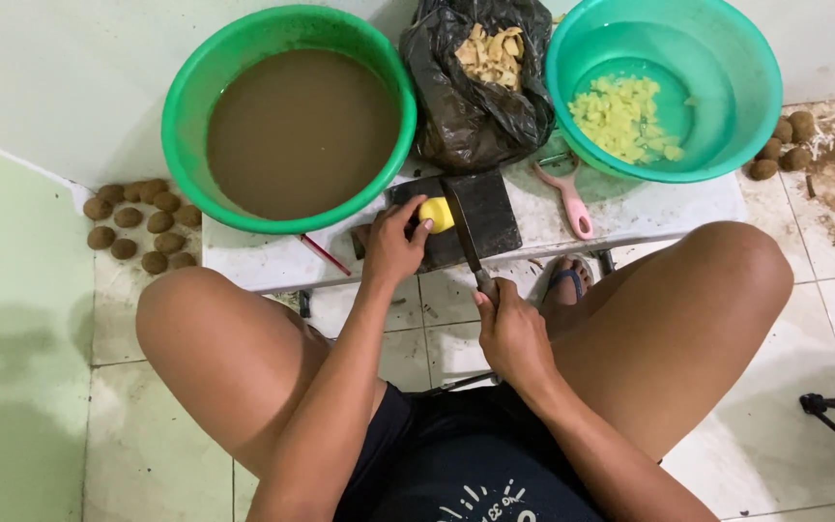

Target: Peeling and slicing small yellow fruits on a cutting block while sitting on the floor

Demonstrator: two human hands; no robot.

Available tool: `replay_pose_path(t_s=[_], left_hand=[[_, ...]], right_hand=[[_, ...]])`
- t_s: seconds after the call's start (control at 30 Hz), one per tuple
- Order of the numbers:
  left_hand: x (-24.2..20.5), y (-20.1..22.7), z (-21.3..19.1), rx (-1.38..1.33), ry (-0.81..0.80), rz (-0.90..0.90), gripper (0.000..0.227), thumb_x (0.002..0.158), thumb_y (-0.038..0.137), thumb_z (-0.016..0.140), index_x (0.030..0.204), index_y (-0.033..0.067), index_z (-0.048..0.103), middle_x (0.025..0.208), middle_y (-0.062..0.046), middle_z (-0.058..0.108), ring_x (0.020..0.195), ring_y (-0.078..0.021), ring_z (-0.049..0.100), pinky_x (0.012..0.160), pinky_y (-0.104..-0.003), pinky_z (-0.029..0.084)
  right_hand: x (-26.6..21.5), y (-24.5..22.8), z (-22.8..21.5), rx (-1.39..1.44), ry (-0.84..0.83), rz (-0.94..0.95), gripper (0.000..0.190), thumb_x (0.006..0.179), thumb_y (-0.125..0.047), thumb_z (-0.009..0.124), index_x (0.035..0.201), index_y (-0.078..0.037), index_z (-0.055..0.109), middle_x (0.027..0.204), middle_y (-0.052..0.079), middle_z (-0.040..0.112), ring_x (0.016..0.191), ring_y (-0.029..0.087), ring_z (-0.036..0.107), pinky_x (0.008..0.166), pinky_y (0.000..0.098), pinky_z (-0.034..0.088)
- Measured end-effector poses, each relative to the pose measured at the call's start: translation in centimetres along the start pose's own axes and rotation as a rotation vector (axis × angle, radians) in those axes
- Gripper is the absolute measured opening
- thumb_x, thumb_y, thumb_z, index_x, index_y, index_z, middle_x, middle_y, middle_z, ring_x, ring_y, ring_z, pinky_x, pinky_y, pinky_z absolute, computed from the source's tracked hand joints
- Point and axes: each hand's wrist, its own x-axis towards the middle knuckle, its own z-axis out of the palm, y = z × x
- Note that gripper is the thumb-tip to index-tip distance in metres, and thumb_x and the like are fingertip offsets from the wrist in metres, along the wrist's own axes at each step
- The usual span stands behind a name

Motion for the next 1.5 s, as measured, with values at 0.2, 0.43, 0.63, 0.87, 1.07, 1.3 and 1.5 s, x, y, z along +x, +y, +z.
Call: replay_pose_path(t_s=[0.2,0.43,0.63,0.87,1.07,1.3,1.5], left_hand=[[-0.8,1.1,-0.7,0.043,-0.002,0.058,0.049,0.109,0.033,0.07,0.154,0.0149,0.065,0.145,-0.009,0.069,0.13,-0.0333,0.068,0.116,-0.06,0.039],[-2.0,3.2,-1.7,-0.073,0.018,0.073,0.044,0.107,0.019,0.071,0.15,0.0085,0.068,0.143,-0.018,0.07,0.133,-0.0445,0.066,0.116,-0.064,0.046],[-2.1,5.1,-2.7,-0.07,-0.001,0.088,0.043,0.109,0.015,0.069,0.15,0.0064,0.066,0.145,-0.02,0.069,0.132,-0.0455,0.066,0.113,-0.066,0.047],[-1.7,3.1,-1.4,-0.025,-0.009,0.074,0.045,0.109,0.019,0.07,0.152,0.0092,0.065,0.147,-0.015,0.068,0.133,-0.0419,0.065,0.115,-0.068,0.04],[-1.5,2.1,-0.5,0.061,0.006,0.047,0.044,0.108,0.026,0.071,0.151,0.0169,0.067,0.148,-0.005,0.069,0.128,-0.0326,0.066,0.112,-0.065,0.03],[-1.3,0.4,0.7,0.154,0.025,0.047,0.045,0.109,0.032,0.07,0.152,0.0206,0.066,0.148,0.002,0.069,0.126,-0.0255,0.065,0.11,-0.061,0.027],[-1.1,0.8,0.4,0.081,0.002,0.028,0.045,0.11,0.028,0.069,0.153,0.0145,0.065,0.15,-0.004,0.068,0.129,-0.0295,0.065,0.11,-0.066,0.028]], right_hand=[[0.3,0.2,0.9,-0.007,0.032,-0.05,0.043,0.108,-0.037,0.05,0.13,-0.001,0.056,0.1,0.029,0.074,0.091,0.055,0.071,0.075,0.0687,0.055],[0.3,0.1,1.6,-0.035,0.024,-0.065,0.045,0.109,-0.038,0.048,0.133,0.0,0.054,0.106,0.029,0.073,0.09,0.056,0.071,0.073,0.0701,0.056],[0.1,0.1,1.7,-0.082,0.049,-0.078,0.045,0.109,-0.037,0.047,0.134,0.0,0.053,0.106,0.028,0.073,0.085,0.057,0.072,0.07,0.0692,0.056],[0.3,0.6,2.5,-0.097,0.077,-0.07,0.045,0.109,-0.035,0.048,0.135,0.001,0.054,0.106,0.029,0.072,0.084,0.057,0.072,0.069,0.0688,0.056],[0.6,1.0,3.6,-0.223,0.046,-0.014,0.048,0.109,-0.042,0.042,0.14,-0.005,0.05,0.106,0.026,0.072,0.081,0.057,0.072,0.073,0.0675,0.057],[0.4,0.3,3.9,-0.307,0.06,0.011,0.05,0.109,-0.043,0.042,0.142,-0.006,0.048,0.105,0.027,0.072,0.078,0.057,0.072,0.073,0.0674,0.058],[1.3,1.6,5.1,-0.387,0.104,-0.01,0.05,0.109,-0.047,0.04,0.141,-0.009,0.048,0.099,0.019,0.071,0.069,0.054,0.072,0.068,0.0652,0.058]])
